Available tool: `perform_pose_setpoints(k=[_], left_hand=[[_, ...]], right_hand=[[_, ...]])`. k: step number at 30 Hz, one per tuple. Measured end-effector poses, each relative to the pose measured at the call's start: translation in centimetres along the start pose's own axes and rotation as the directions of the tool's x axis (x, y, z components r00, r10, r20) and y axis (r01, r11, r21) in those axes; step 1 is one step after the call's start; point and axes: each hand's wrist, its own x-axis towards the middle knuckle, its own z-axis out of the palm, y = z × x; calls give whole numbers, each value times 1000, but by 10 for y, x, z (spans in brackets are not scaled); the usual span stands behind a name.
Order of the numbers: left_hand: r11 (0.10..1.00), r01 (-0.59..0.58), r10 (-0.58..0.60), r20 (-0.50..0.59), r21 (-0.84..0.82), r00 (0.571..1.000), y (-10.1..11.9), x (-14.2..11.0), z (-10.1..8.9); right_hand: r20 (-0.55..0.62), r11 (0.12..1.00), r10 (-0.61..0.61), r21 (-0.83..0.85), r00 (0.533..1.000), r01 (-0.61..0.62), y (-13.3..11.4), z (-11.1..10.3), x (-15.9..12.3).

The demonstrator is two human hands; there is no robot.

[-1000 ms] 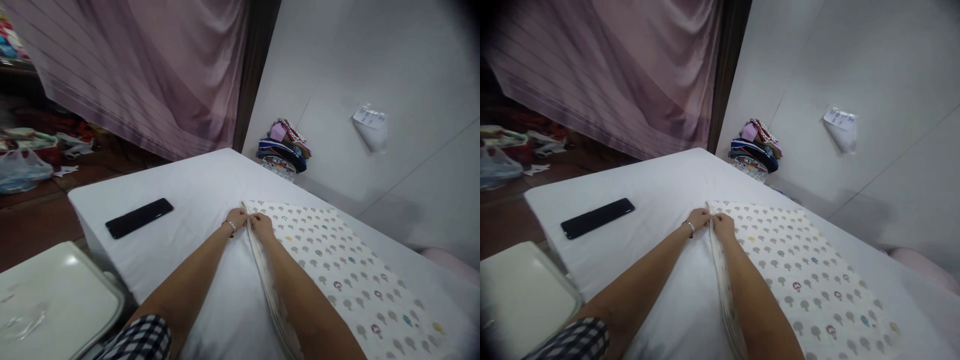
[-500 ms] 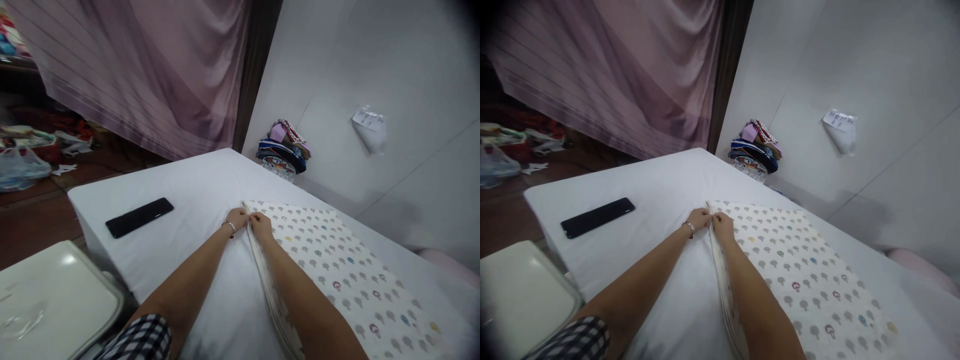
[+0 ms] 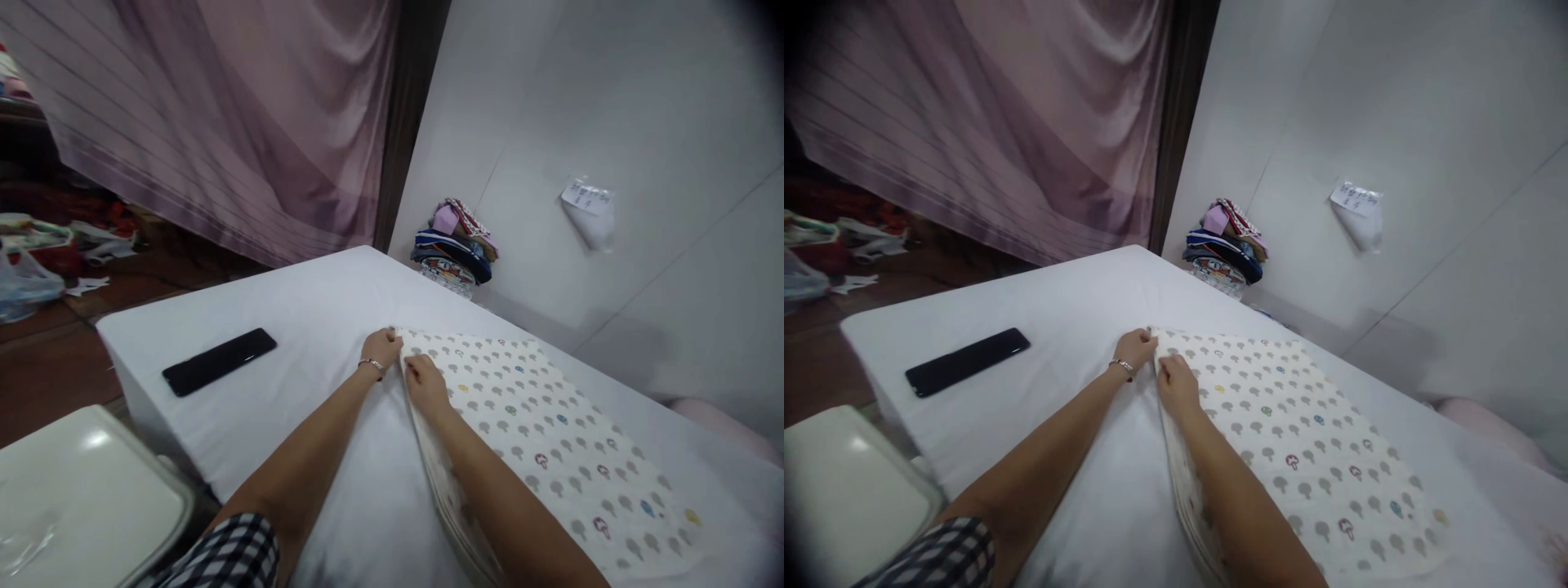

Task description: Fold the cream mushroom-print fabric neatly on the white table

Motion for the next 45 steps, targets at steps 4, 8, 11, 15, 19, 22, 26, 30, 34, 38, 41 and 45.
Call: perform_pose_setpoints(k=[4, 8, 11, 15, 19, 22, 26, 30, 34, 38, 41, 45], left_hand=[[979, -16, 20, -20, 202, 1000, -5, 6, 2], [968, -23, 16, 31, 251, 999, -10, 10, 4], [966, -28, 18, 42, 258, 999, -10, 11, 4], [963, -35, 24, 45, 267, 999, -11, 12, 6], [964, -42, 31, 47, 263, 998, -12, 12, 8], [966, -50, 41, 38, 252, 998, -13, 10, 9], [971, -61, 57, 25, 232, 998, -12, 7, 9], [977, -54, 49, 25, 208, 998, -12, 7, 9], [979, -47, 41, 32, 196, 999, -13, 9, 10], [981, -45, 40, 28, 187, 999, -13, 10, 11], [982, -42, 36, 37, 183, 999, -11, 9, 11], [982, -49, 43, 35, 185, 998, -10, 8, 10]], right_hand=[[88, 989, -126, -62, 988, 131, -10, -17, -43], [176, 980, -177, -59, 968, 190, -12, -35, -91], [211, 993, -115, -15, 971, 121, -17, -53, -124], [302, 999, -8, 42, 953, -5, -27, -75, -164], [249, 996, 48, 67, 967, -66, -31, -85, -188], [176, 993, 97, 51, 980, -107, -30, -86, -181], [118, 982, 184, -55, 976, -178, -28, -78, -141], [198, 944, 263, -256, 944, -209, -29, -59, -97], [268, 874, 331, -448, 905, -187, -28, -40, -76], [285, 900, 321, -389, 903, -198, -20, -38, -75], [264, 938, 310, -241, 913, -249, -16, -44, -77], [196, 953, 275, -187, 941, -239, -25, -46, -79]])
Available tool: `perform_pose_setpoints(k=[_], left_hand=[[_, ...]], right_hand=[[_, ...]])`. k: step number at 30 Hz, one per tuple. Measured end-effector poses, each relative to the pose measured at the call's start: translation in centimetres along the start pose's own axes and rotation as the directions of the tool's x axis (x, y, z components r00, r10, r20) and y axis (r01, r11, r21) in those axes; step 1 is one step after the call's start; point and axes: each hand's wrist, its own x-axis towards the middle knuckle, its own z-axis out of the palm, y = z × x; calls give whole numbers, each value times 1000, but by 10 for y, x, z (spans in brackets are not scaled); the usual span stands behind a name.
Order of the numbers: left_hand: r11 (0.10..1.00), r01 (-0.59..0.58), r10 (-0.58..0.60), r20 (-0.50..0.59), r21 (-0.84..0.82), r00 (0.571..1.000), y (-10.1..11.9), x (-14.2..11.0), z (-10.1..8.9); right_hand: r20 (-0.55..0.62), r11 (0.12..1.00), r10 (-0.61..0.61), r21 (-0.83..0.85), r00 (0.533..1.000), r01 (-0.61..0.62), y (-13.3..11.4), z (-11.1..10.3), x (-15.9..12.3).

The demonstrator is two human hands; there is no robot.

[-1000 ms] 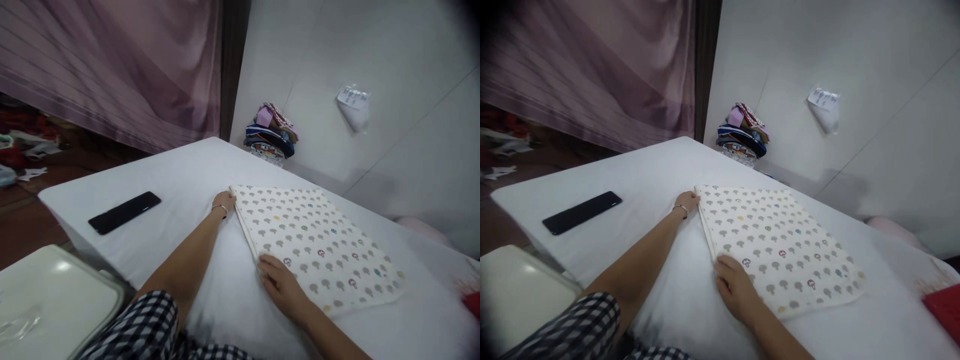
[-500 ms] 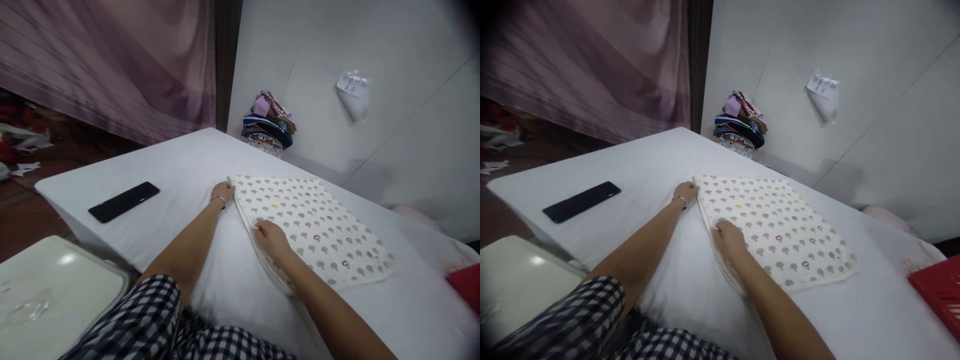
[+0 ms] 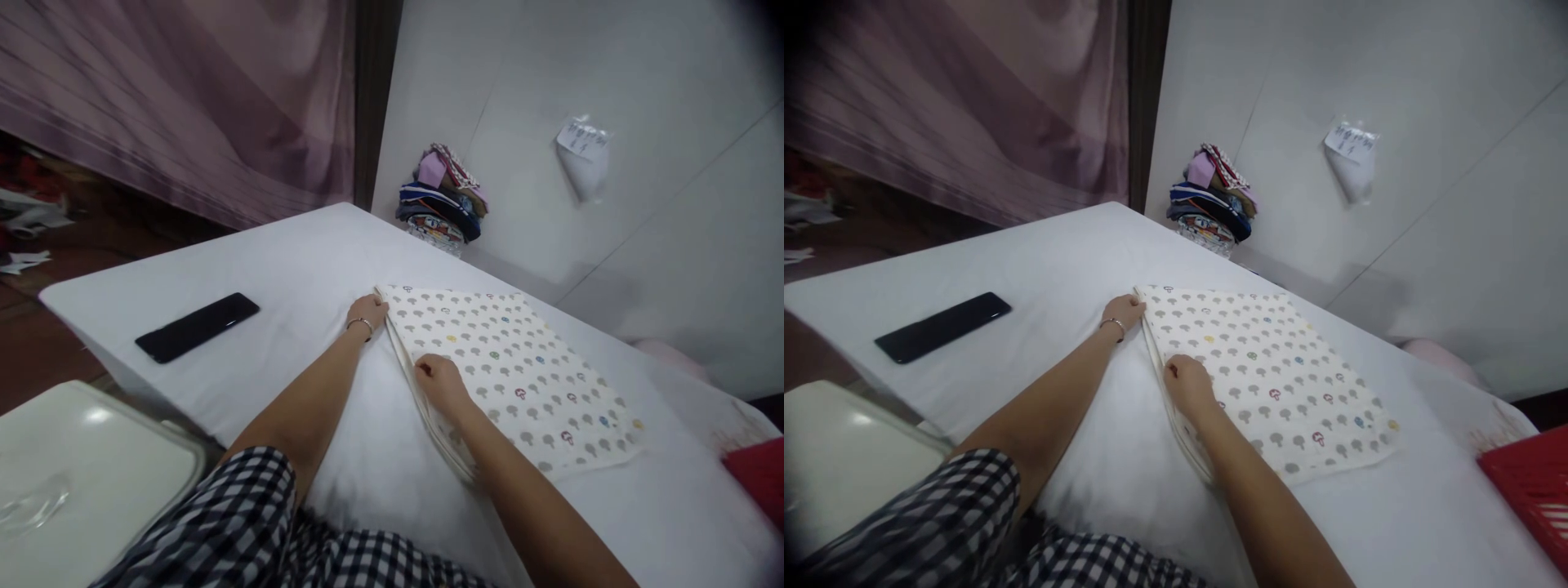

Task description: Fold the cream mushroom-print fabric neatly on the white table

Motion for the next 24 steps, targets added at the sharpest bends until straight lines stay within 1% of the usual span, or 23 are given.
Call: perform_pose_setpoints(k=[5, 10, 12, 17, 19, 21, 24], left_hand=[[1000, -11, 11, -13, -2, 1000, -1, 0, 1], [1000, -5, 5, -4, -14, 1000, -2, 1, 2], [1000, 9, -9, -3, -16, 1000, -2, 1, 2], [999, 26, -26, 4, -21, 1000, 0, 0, 0], [999, 23, -23, 8, -26, 1000, 1, -1, -1], [999, 17, -16, 8, -29, 1000, 2, -2, -3], [999, 17, -17, 6, -37, 1000, 3, -3, -5]], right_hand=[[74, 992, -41, -113, 996, 49, -11, 9, -2], [70, 972, -29, -230, 997, 45, -10, 15, -2], [63, 966, -15, -255, 998, 31, -11, 17, -3], [70, 937, 72, -348, 995, -43, -18, 22, -6], [66, 926, 79, -374, 995, -49, -19, 24, -6], [58, 937, 70, -346, 996, -45, -16, 21, -4], [48, 978, 67, -202, 997, -56, -6, 7, 0]])
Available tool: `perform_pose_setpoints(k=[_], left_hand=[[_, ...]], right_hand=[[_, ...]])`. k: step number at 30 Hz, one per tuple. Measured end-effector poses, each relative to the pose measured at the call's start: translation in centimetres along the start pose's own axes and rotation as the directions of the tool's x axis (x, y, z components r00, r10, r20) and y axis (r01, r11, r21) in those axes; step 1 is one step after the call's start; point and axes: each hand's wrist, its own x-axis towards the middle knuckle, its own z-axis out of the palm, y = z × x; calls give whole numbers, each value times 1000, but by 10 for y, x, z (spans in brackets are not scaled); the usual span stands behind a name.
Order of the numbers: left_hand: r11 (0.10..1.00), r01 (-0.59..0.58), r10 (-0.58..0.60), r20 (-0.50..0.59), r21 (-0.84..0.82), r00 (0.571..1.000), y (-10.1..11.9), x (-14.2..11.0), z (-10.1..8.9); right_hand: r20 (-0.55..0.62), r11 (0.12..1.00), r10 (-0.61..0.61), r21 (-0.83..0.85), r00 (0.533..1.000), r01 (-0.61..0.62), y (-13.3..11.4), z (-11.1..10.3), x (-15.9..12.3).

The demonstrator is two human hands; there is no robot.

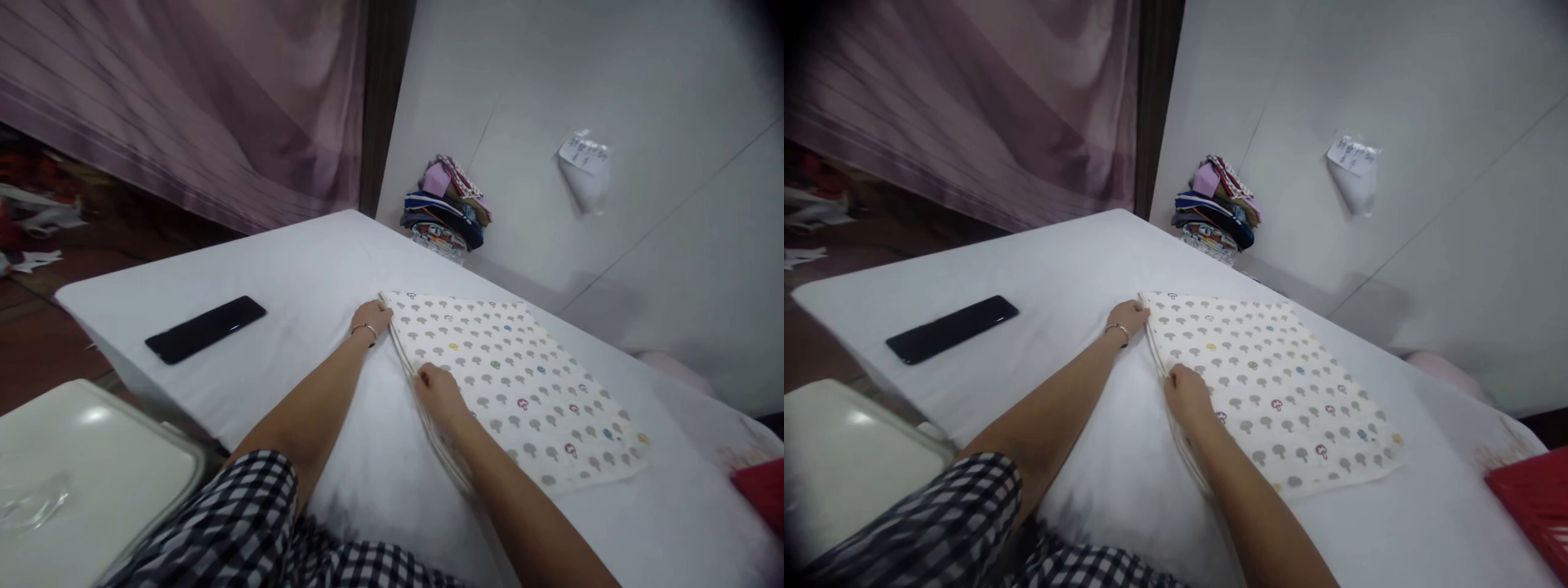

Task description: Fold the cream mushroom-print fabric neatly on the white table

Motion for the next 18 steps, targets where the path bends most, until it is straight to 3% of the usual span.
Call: perform_pose_setpoints(k=[2, 6, 12, 18], left_hand=[[1000, 12, -12, 7, -18, 1000, 0, 0, 0], [999, 16, -16, 9, -49, 1000, 0, 1, 1], [999, 8, -8, -18, -38, 1000, -1, 3, 4], [999, 25, -26, -8, -37, 1000, -1, 3, 4]], right_hand=[[-54, 999, 39, 28, 998, -37, 9, -12, 3], [-147, 976, 65, -195, 987, -93, 14, -23, 5], [15, 950, -97, -298, 995, 97, -2, -3, -1], [81, 949, -118, -284, 990, 136, -5, 4, -3]])
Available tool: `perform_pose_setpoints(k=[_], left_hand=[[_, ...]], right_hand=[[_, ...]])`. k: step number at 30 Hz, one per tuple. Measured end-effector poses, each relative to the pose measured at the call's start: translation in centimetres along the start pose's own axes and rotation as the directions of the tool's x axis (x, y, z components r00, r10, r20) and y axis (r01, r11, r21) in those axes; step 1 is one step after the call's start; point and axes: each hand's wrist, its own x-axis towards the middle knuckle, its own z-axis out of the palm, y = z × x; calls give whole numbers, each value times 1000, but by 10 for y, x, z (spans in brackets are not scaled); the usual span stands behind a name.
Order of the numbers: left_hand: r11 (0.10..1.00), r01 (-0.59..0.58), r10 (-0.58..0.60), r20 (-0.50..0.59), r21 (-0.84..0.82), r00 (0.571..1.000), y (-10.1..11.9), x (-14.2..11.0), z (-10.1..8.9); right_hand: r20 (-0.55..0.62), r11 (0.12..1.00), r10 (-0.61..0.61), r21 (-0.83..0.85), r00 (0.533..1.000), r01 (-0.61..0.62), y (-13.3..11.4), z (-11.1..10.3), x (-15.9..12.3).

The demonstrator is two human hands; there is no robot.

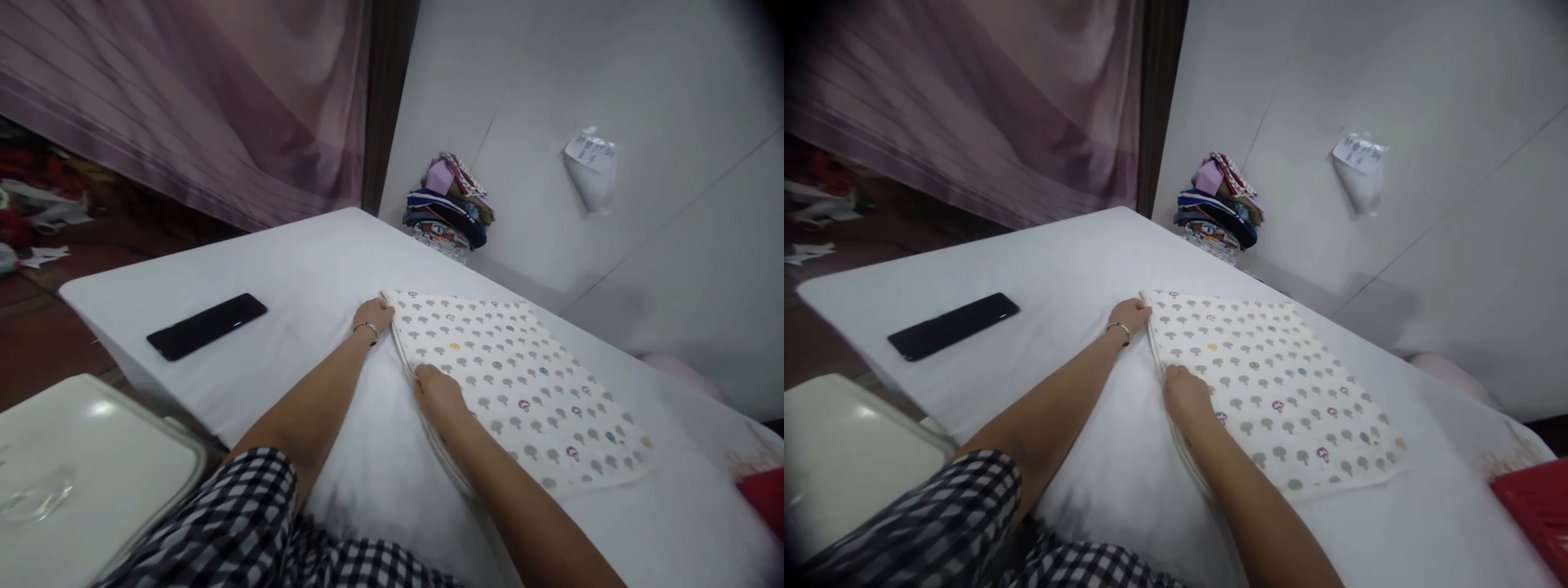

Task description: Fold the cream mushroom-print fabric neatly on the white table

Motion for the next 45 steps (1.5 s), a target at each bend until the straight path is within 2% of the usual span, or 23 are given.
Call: perform_pose_setpoints(k=[6, 10, 13, 18, 22, 27, 31, 36, 41, 45], left_hand=[[1000, -13, 13, -2, 4, 1000, -1, 1, 1], [1000, -16, 16, 2, 20, 1000, 0, 0, 0], [1000, -13, 12, 12, 19, 1000, 1, 0, -1], [1000, -13, 13, 12, 18, 1000, 0, 0, -1], [1000, -19, 19, 6, 13, 1000, -1, 1, 0], [1000, -16, 16, 14, 11, 1000, 0, 2, 0], [1000, -16, 16, 15, 10, 1000, 1, 0, -1], [999, -27, 27, 30, 28, 999, 1, 0, -2], [1000, -13, 12, 25, 23, 1000, 1, 0, -2], [1000, -14, 14, 28, 10, 1000, 2, 0, -3]], right_hand=[[-22, 1000, 5, -10, 1000, -6, -3, 3, -2], [-16, 995, 35, 97, 999, -34, -2, 1, 1], [9, 978, 75, 193, 997, -75, 2, -4, 11], [-26, 973, 102, 210, 994, -95, 0, -10, 40], [-24, 968, 135, 217, 991, -127, -6, -6, 60], [1, 948, 163, 277, 987, -157, -1, -1, 67], [-33, 955, 124, 275, 992, -110, 2, -4, 65], [-96, 975, 62, 217, 993, -39, -5, -7, 64], [-27, 992, 69, 112, 997, -65, -14, -4, 66], [-32, 993, 99, 68, 995, -96, -19, -3, 64]])
